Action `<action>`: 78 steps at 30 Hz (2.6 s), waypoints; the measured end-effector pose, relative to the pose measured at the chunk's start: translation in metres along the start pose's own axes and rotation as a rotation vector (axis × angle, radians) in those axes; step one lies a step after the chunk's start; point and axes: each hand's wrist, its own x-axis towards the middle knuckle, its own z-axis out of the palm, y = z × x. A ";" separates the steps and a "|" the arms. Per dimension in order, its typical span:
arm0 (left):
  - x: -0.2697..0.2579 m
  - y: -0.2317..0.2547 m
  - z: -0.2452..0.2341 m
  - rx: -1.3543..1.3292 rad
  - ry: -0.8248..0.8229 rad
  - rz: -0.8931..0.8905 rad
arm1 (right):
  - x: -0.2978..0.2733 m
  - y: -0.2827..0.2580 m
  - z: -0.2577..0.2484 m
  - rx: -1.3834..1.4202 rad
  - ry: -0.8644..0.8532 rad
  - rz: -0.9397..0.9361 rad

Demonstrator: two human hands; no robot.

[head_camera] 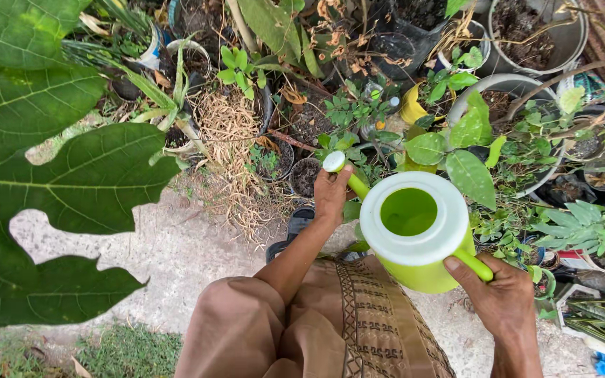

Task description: The person uses a green watering can to water multiple potted and ground-planted greenery throughout a garden area.

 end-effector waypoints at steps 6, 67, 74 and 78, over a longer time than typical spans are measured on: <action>0.003 0.006 -0.011 -0.024 0.063 -0.041 | 0.006 -0.008 0.016 0.010 -0.011 0.007; 0.018 0.052 0.011 -0.143 0.028 0.059 | 0.027 -0.019 0.012 0.125 0.088 -0.036; 0.019 0.050 0.049 -0.132 -0.149 0.323 | 0.029 0.026 -0.010 0.525 0.088 -0.109; 0.010 0.049 0.067 -0.097 -0.179 0.281 | 0.016 0.042 -0.023 0.398 0.130 -0.130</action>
